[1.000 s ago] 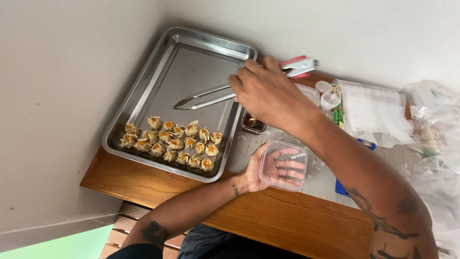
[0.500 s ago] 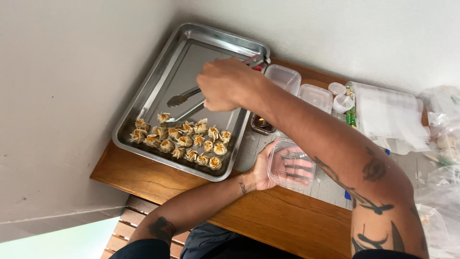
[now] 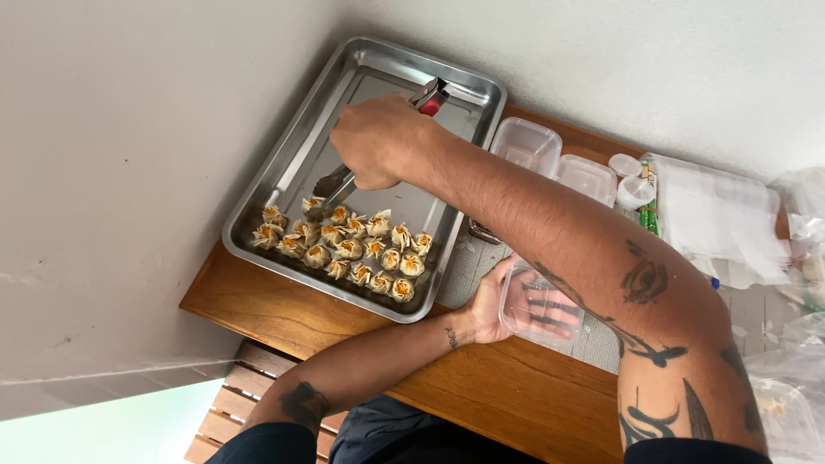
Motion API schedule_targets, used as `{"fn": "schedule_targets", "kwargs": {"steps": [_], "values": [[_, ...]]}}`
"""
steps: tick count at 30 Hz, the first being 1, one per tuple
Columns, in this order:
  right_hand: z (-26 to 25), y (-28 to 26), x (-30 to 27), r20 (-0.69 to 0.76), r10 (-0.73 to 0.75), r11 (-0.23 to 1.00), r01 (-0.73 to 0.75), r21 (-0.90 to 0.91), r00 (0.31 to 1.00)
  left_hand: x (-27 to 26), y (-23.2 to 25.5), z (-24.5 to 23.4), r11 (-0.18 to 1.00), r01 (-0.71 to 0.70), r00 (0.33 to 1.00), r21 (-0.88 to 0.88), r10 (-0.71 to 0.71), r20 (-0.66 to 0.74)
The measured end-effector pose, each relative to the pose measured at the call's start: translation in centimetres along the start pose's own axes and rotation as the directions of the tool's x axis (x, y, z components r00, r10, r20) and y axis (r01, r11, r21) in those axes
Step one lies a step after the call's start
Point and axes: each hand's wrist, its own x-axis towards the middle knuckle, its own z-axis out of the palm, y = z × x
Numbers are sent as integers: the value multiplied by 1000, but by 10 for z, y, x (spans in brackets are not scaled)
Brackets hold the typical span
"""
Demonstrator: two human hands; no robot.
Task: Packing dim sum into plastic containers using tongs and portioning sauce into small cups with a spoon.
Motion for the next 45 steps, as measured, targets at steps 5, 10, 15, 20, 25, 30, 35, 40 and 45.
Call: {"fn": "schedule_targets", "kwargs": {"steps": [5, 10, 15, 20, 25, 30, 35, 40, 45], "values": [[4, -2, 6, -41, -12, 1000, 12, 1, 999, 0, -3, 0, 1000, -11, 1000, -28, 11, -3], [-8, -9, -1, -72, -31, 999, 29, -21, 997, -1, -2, 1, 999, -17, 1000, -35, 18, 8], [-47, -28, -35, 121, 179, 972, -156, -178, 976, -8, 7, 24, 998, 9, 998, 70, -5, -59], [-77, -32, -93, 88, 197, 973, -184, -137, 976, -7, 5, 13, 999, -14, 996, 50, 10, 87], [-99, -37, -174, 126, 371, 911, -333, -243, 920, -11, 8, 26, 999, 3, 998, 45, -6, 61], [-72, -20, -268, -67, 457, 868, -461, -183, 887, -13, 9, 34, 998, 4, 1000, 58, -6, 30], [-27, -7, -359, -320, 382, 831, -474, -293, 867, -12, 12, 32, 999, -28, 996, 37, 25, 82], [9, -11, -413, -462, 462, 815, -568, -116, 757, -13, 11, 34, 1000, -20, 998, 24, 19, 60], [17, -16, -415, -343, 603, 684, -688, -242, 720, -13, 6, 30, 998, 1, 1000, 55, -1, -7]]}}
